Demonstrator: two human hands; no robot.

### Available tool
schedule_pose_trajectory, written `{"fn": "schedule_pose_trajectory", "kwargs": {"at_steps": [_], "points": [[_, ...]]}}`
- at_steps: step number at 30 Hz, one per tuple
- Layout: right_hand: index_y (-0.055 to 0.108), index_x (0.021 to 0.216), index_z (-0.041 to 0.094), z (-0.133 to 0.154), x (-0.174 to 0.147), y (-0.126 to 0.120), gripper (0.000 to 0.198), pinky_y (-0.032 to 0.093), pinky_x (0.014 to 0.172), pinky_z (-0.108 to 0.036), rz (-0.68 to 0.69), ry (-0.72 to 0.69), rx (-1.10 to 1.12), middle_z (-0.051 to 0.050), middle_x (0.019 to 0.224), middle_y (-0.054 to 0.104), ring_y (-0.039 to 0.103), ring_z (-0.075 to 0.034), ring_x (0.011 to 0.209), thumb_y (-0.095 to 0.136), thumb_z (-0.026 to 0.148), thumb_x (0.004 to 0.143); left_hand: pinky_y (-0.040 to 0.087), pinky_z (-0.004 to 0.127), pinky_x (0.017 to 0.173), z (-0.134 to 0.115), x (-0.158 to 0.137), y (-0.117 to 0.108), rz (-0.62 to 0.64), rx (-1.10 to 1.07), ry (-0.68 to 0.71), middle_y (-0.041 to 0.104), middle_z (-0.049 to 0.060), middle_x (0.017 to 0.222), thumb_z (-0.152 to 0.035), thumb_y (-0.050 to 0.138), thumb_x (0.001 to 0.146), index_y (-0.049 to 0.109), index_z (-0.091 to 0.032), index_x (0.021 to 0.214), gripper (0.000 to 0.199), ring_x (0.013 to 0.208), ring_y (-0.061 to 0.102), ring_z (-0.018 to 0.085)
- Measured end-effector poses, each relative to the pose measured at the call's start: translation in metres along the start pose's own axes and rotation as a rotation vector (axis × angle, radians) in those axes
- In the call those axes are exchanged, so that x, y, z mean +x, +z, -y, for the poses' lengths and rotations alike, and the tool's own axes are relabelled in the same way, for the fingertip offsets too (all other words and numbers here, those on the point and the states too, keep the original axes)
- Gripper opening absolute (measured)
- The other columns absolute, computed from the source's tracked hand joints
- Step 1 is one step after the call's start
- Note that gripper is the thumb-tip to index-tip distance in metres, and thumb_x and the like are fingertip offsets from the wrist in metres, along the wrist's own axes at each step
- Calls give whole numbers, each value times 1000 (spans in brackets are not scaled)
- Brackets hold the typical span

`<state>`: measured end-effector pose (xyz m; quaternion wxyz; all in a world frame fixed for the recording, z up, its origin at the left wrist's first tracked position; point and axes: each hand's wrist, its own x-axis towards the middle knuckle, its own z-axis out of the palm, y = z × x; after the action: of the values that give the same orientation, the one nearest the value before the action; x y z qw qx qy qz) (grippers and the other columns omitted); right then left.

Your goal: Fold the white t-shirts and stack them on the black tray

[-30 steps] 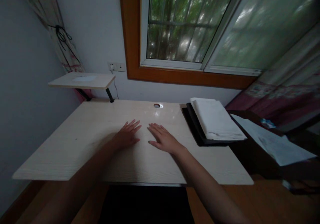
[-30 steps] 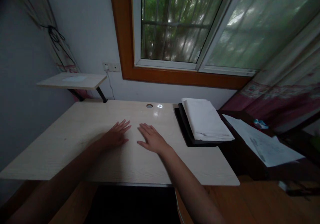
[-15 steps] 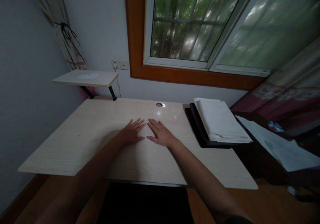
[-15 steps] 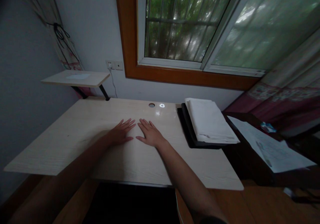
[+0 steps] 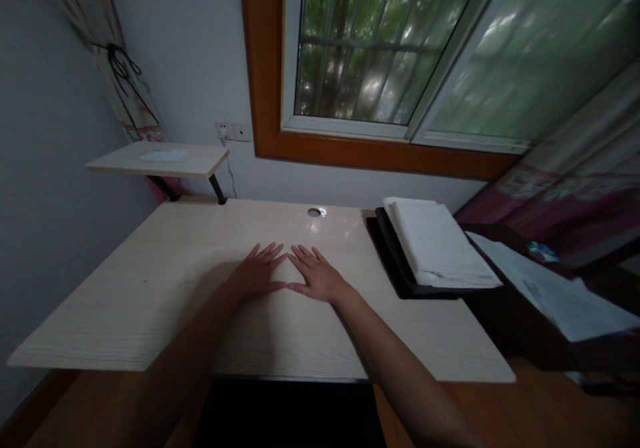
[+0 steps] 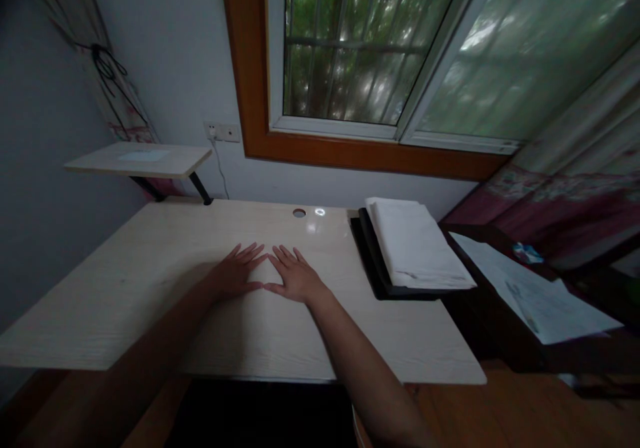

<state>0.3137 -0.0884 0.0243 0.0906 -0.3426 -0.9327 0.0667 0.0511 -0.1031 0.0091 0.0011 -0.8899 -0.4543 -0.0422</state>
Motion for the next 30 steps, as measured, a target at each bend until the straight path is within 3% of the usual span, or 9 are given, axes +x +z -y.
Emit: {"fn": "schedule_pose_trajectory", "kwargs": {"at_steps": [30], "points": [[25, 163, 17, 1, -2, 7, 87, 15, 128, -55, -9, 2, -30, -14, 169, 18, 16, -30, 158, 40, 73, 97, 6, 55, 126, -6, -3, 0, -15, 4, -14, 18, 9, 170, -78, 29, 95, 26, -26, 162, 85, 158, 15, 29]]}}
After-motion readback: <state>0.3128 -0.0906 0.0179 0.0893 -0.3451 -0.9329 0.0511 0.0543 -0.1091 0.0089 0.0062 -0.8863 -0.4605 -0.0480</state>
